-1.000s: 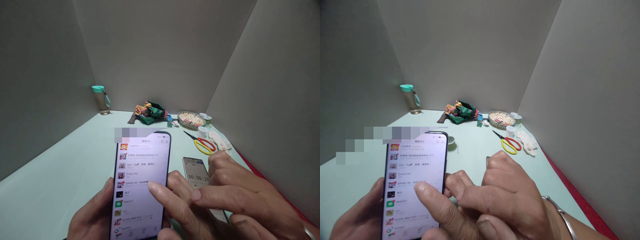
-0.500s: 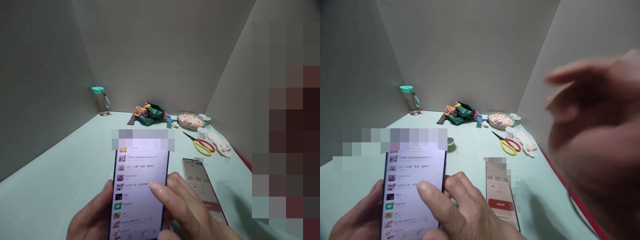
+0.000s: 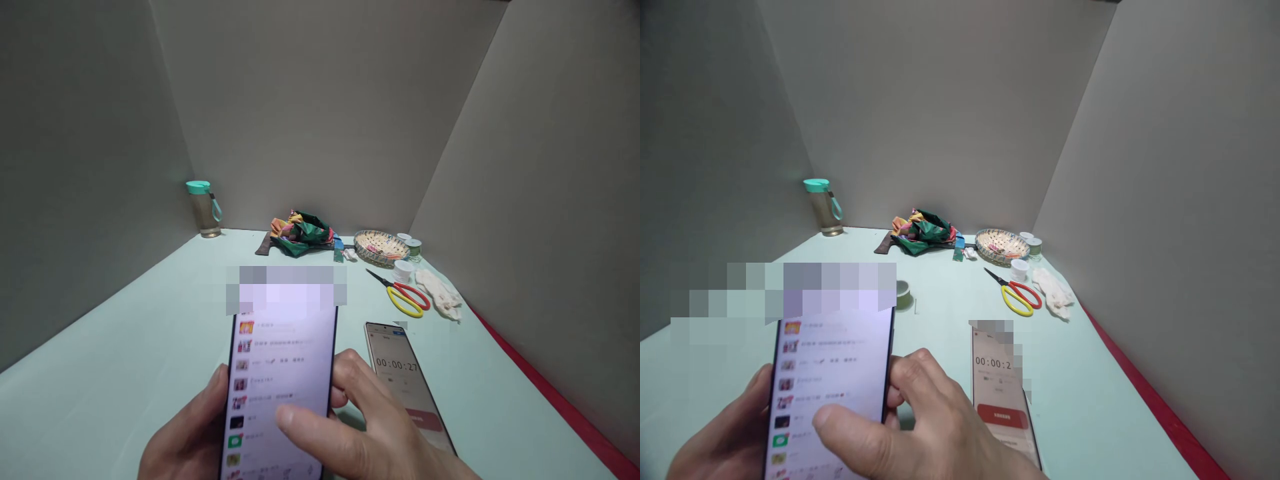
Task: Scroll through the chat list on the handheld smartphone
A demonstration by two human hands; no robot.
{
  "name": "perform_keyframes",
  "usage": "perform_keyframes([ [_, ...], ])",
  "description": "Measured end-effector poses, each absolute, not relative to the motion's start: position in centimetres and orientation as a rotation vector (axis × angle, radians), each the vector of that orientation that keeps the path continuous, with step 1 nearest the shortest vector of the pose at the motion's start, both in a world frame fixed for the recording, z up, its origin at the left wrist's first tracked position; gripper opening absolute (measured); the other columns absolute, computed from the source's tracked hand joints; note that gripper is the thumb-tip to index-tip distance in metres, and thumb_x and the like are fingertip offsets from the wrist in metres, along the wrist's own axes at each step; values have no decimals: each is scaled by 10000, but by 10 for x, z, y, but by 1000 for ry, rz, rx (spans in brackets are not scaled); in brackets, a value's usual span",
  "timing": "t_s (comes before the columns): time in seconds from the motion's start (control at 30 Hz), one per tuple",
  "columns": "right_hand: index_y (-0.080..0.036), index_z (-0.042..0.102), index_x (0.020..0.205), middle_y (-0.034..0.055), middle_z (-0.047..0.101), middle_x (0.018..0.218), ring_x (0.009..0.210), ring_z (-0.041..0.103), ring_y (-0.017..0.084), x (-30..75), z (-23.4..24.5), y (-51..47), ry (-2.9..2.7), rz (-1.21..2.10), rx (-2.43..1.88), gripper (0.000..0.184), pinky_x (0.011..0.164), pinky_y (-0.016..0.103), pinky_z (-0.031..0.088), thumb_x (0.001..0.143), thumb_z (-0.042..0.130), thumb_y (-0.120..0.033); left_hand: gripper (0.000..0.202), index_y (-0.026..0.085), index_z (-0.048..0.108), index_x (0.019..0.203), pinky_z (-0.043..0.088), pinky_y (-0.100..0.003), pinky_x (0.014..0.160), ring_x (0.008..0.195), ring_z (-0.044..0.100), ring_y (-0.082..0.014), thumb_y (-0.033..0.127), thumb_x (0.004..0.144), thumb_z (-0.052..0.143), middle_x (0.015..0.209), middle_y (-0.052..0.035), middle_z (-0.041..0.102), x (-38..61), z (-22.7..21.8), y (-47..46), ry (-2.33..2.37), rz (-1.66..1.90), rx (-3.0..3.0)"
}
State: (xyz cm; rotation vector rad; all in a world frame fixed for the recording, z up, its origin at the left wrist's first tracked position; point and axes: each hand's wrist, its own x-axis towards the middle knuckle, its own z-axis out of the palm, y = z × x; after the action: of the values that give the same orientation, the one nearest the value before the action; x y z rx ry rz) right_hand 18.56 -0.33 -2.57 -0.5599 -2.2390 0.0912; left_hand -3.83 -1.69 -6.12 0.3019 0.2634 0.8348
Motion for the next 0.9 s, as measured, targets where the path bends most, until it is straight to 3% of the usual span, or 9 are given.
perform_keyframes([
  [0.1, -247, 404, 1437, 45, 456, 966, 812, 459, 155, 184, -30, -3, -2202, 98, -541, 442, 682, 255, 431, 1069, 354, -485, 474, 349, 756, 1226, 511, -505, 1036, 1238, 641, -400, 621, 892, 558, 1119, -93, 793, -36, -57, -16, 244, 834, 311],
  [0.33, -171, 398, 1428, 42, 437, 881, 761, 435, 176, 175, -38, -3, -2094, -30, -583, 441, 627, 275, 382, 1088, 218, -387, 479, 339, 743, 1249, 517, -503, 1033, 1238, 643, -390, 613, 894, 571, 1123, -101, 792, -32, -50, -16, 217, 820, 312],
  [0.57, -272, 397, 1454, 47, 435, 966, 820, 434, 164, 185, -34, -5, -2228, 165, -560, 458, 712, 279, 443, 1040, 460, -457, 429, 357, 738, 1251, 539, -477, 1007, 1205, 668, -361, 567, 944, 524, 1086, -85, 799, -44, -65, -16, 242, 889, 305],
  [0.8, -317, 230, 1568, 55, 475, 995, 837, 448, 183, 183, -40, -7, -2169, 246, -583, 540, 717, 310, 422, 1071, 311, -509, 514, 328, 738, 1262, 550, -506, 996, 1230, 646, -391, 632, 880, 580, 1096, -100, 794, -33, -52, -17, 205, 802, 332],
  [0.9, -295, 234, 1568, 55, 484, 987, 829, 458, 182, 182, -41, -6, -2158, 231, -569, 544, 700, 303, 428, 1072, 304, -509, 507, 319, 727, 1281, 547, -513, 1002, 1243, 638, -393, 603, 881, 598, 1108, -102, 792, -30, -48, -16, 189, 779, 367],
])
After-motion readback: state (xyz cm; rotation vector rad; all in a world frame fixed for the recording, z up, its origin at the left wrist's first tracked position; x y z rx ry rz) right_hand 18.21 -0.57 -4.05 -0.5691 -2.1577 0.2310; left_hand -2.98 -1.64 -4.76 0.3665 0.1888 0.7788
